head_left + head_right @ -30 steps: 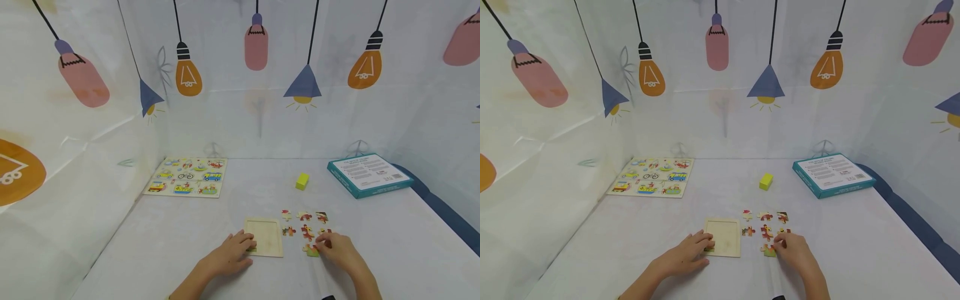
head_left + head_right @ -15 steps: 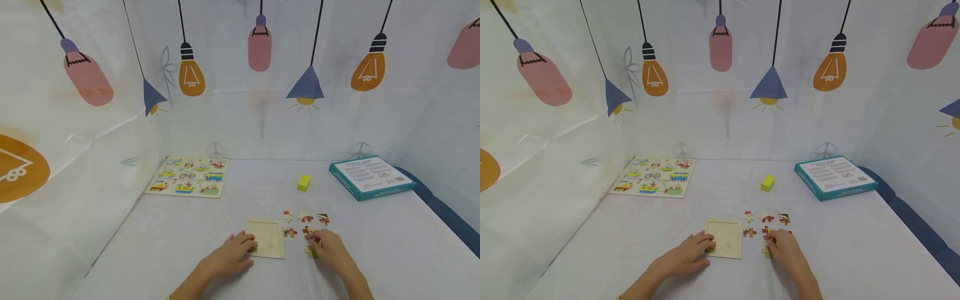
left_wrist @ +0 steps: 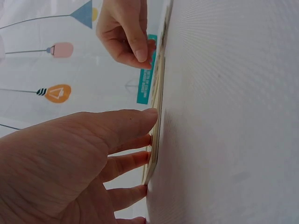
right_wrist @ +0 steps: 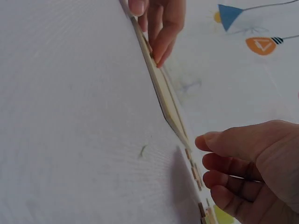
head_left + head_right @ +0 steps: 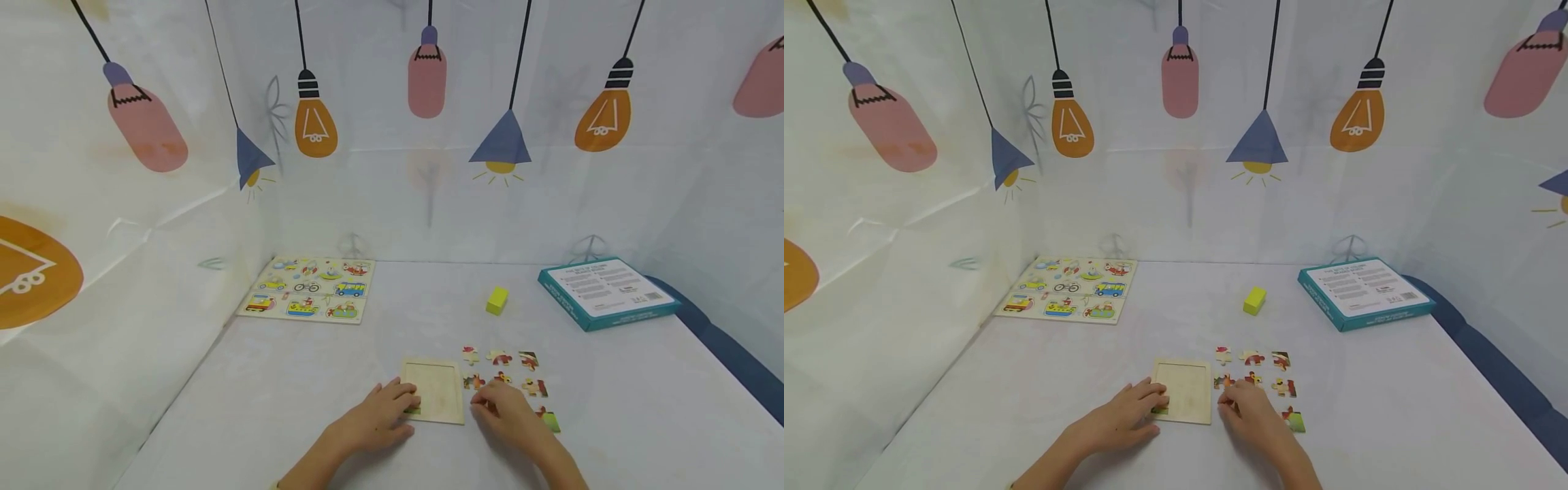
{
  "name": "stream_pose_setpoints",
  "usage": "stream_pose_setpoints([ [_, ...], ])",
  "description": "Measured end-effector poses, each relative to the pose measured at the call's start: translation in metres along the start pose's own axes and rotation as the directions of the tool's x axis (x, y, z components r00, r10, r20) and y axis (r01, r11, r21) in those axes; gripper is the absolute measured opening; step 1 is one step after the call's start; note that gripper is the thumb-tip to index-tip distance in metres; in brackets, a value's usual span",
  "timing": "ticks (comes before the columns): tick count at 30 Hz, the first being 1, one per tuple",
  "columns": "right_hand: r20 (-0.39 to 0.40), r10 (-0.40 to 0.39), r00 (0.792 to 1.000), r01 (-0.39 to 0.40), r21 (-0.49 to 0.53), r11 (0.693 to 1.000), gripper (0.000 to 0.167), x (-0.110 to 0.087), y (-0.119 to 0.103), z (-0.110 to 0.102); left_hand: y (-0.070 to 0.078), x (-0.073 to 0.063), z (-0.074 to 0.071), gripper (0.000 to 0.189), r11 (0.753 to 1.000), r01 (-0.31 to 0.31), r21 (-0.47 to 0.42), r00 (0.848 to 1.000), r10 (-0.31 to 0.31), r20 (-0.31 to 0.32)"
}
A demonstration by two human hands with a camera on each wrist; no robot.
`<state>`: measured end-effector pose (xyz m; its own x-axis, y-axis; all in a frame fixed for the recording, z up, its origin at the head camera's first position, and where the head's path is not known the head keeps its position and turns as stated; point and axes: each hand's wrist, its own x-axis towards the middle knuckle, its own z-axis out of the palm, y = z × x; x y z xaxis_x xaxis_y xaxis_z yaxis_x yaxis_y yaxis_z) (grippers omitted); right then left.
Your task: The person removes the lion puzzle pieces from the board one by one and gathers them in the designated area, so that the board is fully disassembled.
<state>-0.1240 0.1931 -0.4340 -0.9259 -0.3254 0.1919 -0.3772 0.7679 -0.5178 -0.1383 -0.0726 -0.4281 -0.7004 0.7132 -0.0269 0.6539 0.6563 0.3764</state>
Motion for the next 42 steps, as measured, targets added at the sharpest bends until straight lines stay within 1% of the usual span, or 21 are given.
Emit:
stream_pose_setpoints([
  [3, -0.008, -0.060, 0.998, 0.060, 0.016, 0.998, 0.004, 0.001, -0.001, 0.004, 0.000, 0.000, 0.000, 0.036, 1.000, 0.002, 0.002, 1.000, -0.002, -0.001],
  [6, -0.057, -0.138, 0.989, 0.141, 0.047, 0.989, 0.010, 0.002, -0.003, 0.009, 0.000, 0.000, 0.001, 0.035, 1.000, 0.002, 0.009, 1.000, -0.002, -0.007],
  [10, -0.128, -0.249, 0.960, 0.260, 0.074, 0.963, 0.014, 0.003, -0.008, 0.017, 0.000, 0.000, 0.002, 0.035, 1.000, -0.002, 0.023, 1.000, 0.003, -0.016],
  [13, -0.143, -0.303, 0.942, 0.315, 0.072, 0.946, 0.016, 0.004, -0.012, 0.021, 0.000, 0.000, 0.002, 0.035, 1.000, -0.004, 0.030, 1.000, 0.005, -0.020],
  [19, -0.067, -0.302, 0.951, 0.308, 0.116, 0.944, 0.013, 0.005, -0.019, 0.026, -0.001, 0.000, 0.003, 0.035, 0.999, -0.005, 0.032, 1.000, 0.005, -0.021],
  [23, -0.055, -0.327, 0.943, 0.332, 0.157, 0.930, 0.014, 0.006, -0.023, 0.029, -0.001, 0.000, 0.003, 0.035, 0.999, -0.003, 0.032, 1.000, 0.004, -0.019],
  [25, -0.040, -0.327, 0.944, 0.329, 0.172, 0.929, 0.013, 0.007, -0.025, 0.030, -0.001, 0.000, 0.003, 0.036, 0.999, -0.001, 0.033, 1.000, 0.002, -0.020],
  [27, -0.017, -0.306, 0.952, 0.304, 0.181, 0.936, 0.012, 0.007, -0.027, 0.030, 0.000, 0.000, 0.003, 0.035, 0.999, -0.003, 0.036, 1.000, 0.004, -0.026],
  [28, -0.018, -0.306, 0.952, 0.305, 0.174, 0.936, 0.012, 0.007, -0.027, 0.030, 0.000, 0.000, 0.003, 0.035, 0.999, -0.004, 0.036, 1.000, 0.005, -0.030],
  [30, -0.031, -0.316, 0.948, 0.317, 0.151, 0.936, 0.013, 0.008, -0.026, 0.032, 0.001, 0.000, 0.003, 0.034, 0.999, -0.010, 0.036, 0.999, 0.012, -0.043],
  [34, -0.082, -0.375, 0.924, 0.382, 0.117, 0.917, 0.016, 0.008, -0.023, 0.037, 0.002, 0.001, 0.004, 0.031, 0.999, -0.029, 0.046, 0.997, 0.032, -0.066],
  [35, -0.078, -0.376, 0.923, 0.383, 0.127, 0.915, 0.016, 0.008, -0.022, 0.038, 0.003, 0.001, 0.004, 0.031, 0.998, -0.029, 0.049, 0.997, 0.032, -0.067],
  [37, -0.059, -0.367, 0.928, 0.371, 0.158, 0.915, 0.017, 0.008, -0.021, 0.039, 0.003, 0.002, 0.004, 0.030, 0.998, -0.026, 0.059, 0.997, 0.030, -0.068],
  [40, 0.004, -0.316, 0.949, 0.308, 0.221, 0.925, 0.018, 0.010, -0.022, 0.040, 0.002, 0.002, 0.004, 0.031, 0.998, -0.003, 0.061, 0.998, 0.006, -0.055],
  [42, 0.032, -0.294, 0.955, 0.277, 0.246, 0.929, 0.021, 0.011, -0.023, 0.040, 0.001, 0.001, 0.004, 0.031, 0.998, 0.011, 0.061, 0.999, -0.008, -0.049],
])
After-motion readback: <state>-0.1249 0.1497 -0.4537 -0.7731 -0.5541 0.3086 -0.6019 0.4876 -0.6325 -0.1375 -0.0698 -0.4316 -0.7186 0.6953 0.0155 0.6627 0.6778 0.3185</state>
